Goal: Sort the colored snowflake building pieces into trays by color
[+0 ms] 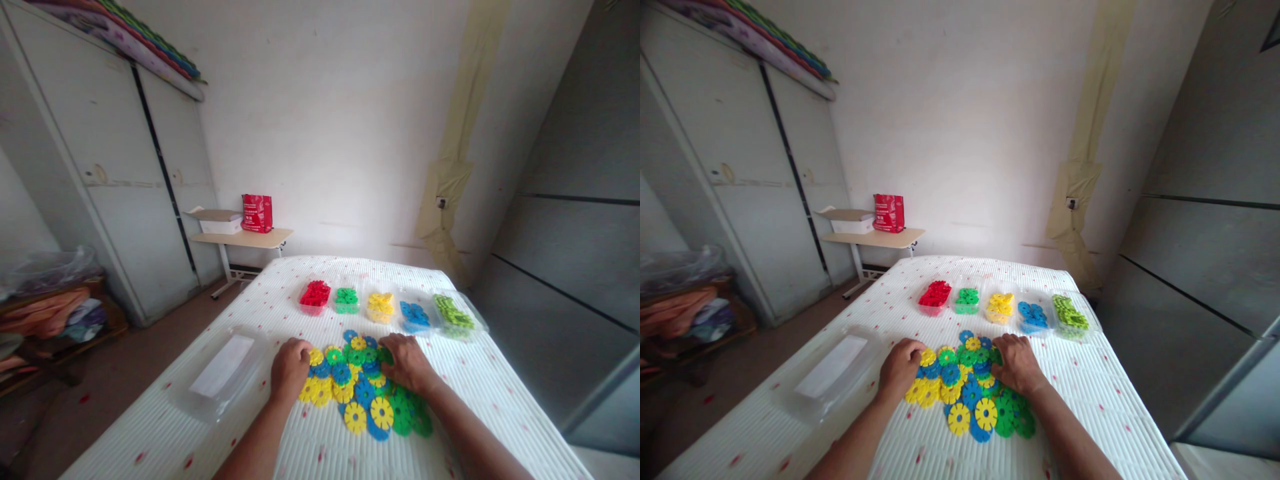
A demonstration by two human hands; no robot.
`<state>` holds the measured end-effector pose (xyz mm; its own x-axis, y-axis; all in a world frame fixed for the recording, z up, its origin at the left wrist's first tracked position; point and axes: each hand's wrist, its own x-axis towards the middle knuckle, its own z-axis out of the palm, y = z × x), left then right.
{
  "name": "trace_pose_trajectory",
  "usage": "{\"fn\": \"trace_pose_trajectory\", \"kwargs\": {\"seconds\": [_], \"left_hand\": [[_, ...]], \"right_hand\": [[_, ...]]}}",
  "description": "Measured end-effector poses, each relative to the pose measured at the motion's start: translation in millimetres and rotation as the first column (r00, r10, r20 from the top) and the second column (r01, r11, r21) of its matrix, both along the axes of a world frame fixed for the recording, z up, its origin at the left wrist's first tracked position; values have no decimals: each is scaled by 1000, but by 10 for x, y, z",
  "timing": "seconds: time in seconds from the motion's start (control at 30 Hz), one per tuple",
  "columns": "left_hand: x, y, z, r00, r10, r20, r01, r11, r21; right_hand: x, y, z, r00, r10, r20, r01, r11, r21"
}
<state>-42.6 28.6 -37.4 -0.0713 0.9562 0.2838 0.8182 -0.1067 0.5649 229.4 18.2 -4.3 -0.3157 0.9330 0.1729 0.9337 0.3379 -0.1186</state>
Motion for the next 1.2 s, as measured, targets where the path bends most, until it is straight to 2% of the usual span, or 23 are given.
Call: {"fn": "trace_pose_trajectory", "kwargs": {"seconds": [0.1, 0.23, 0.4, 0.53, 0.7, 0.87, 1.0, 1.2], "left_hand": [[0, 3, -6, 1000, 0, -2, 0, 1000, -6], [4, 0, -8, 1000, 9, -11, -9, 1000, -17], [-7, 1, -20, 1000, 3, 11, -3, 1000, -2], [-22, 8, -37, 999, 8, 49, -8, 1000, 5], [-36, 9, -46, 996, -8, 94, 8, 1000, 0], [-87, -19, -29, 990, -105, 98, 110, 993, -47], [-115, -47, 14, 984, -161, 73, 166, 984, -64], [-67, -61, 40, 984, -174, -30, 174, 984, -28]], "right_hand": [[46, 1, 81, 999, -27, 27, 25, 997, 70], [11, 72, 305, 998, -54, 18, 50, 984, 170], [-302, 367, 650, 997, -69, 23, 59, 955, 289], [-567, 684, 778, 993, -111, 28, 99, 954, 284], [-726, 797, 674, 995, -95, 23, 86, 961, 264], [-652, 523, 498, 999, 39, 0, -38, 960, 278], [-375, 254, 322, 990, 139, -9, -130, 942, 311], [214, -26, -34, 994, 106, 36, -112, 949, 294]]}}
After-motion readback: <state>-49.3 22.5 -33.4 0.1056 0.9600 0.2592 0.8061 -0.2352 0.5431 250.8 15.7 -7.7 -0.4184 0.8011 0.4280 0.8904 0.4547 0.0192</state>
